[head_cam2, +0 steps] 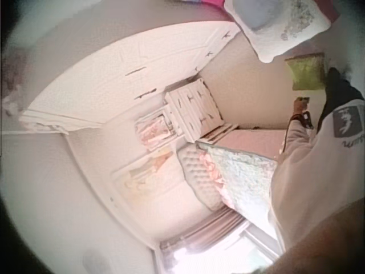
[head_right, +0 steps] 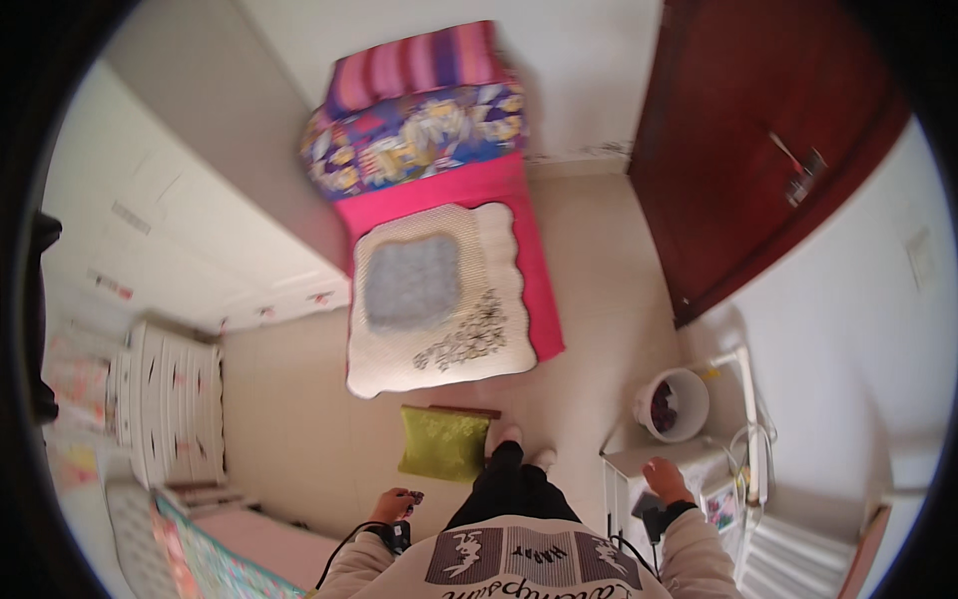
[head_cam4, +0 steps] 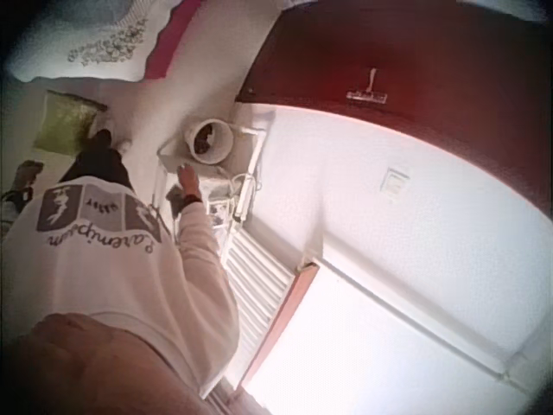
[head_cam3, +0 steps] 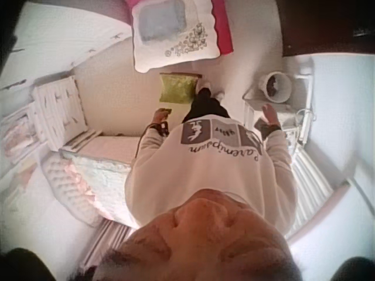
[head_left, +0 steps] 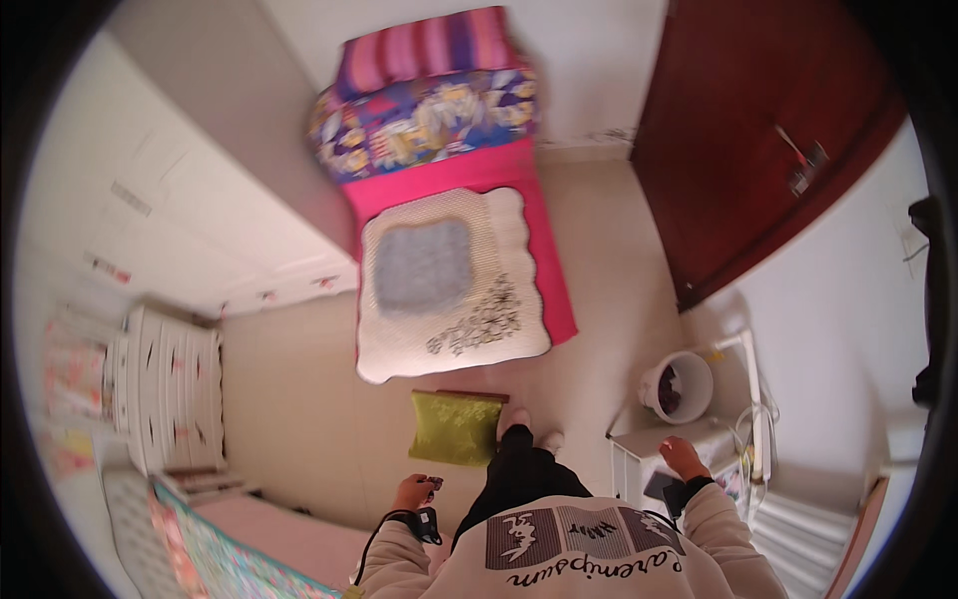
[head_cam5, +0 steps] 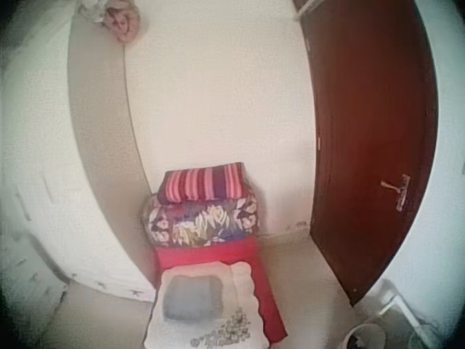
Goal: The person wipes a reddish-brown door and a white wardrobe with a small patterned cloth, then folds a light-colored towel on a white dresser and places it on a bed. The person also wipes the wardrobe again and folds a striped pillowcase on the dresser.
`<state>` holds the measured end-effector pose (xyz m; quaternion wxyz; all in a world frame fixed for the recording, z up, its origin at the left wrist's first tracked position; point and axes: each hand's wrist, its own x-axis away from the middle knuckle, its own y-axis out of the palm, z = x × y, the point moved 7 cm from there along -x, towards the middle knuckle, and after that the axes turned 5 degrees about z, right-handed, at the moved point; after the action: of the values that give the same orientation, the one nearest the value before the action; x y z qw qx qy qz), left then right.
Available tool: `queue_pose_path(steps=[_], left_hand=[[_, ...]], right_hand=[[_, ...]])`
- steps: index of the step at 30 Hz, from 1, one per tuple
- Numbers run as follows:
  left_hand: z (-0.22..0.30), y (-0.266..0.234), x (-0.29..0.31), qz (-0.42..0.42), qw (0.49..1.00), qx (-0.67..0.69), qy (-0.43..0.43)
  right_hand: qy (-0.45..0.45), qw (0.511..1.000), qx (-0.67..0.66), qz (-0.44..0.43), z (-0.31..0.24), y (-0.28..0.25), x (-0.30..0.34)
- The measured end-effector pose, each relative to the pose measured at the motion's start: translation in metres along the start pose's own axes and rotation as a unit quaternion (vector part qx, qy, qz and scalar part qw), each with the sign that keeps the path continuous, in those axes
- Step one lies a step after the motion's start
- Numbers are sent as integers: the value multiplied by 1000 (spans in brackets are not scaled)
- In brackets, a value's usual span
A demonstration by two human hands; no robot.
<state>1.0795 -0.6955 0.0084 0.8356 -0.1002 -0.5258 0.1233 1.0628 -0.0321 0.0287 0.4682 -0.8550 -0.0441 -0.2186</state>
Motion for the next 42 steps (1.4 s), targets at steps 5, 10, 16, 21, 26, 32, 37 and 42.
queue_pose_path(steps=[5, 10, 16, 21, 26, 32, 37, 42], left_hand=[[-88, -27, 10, 52, 997, 51, -10], [-138, -41, 26, 75, 995, 56, -23], [-183, -81, 8, 95, 995, 32, 11], [-214, -149, -1, 38, 987, 157, 24], [-243, -243, 8, 74, 970, 222, 64], [-283, -290, 41, 138, 953, 267, 30], [-290, -293, 77, 153, 968, 199, 20], [-291, -325, 76, 187, 974, 131, 6]], right_hand=[[-65, 996, 60, -20, -63, -14, -74], [-140, 983, 102, -59, -129, 3, -96], [-268, 943, 162, -108, -181, 50, -89], [-248, 953, 161, -70, -234, 86, -72], [-376, 861, 323, -114, -293, 147, -38], [-362, 892, 249, -108, -371, 187, -32], [-375, 890, 233, -114, -456, 198, -46], [-278, 938, 165, -128, -492, 224, -77]])
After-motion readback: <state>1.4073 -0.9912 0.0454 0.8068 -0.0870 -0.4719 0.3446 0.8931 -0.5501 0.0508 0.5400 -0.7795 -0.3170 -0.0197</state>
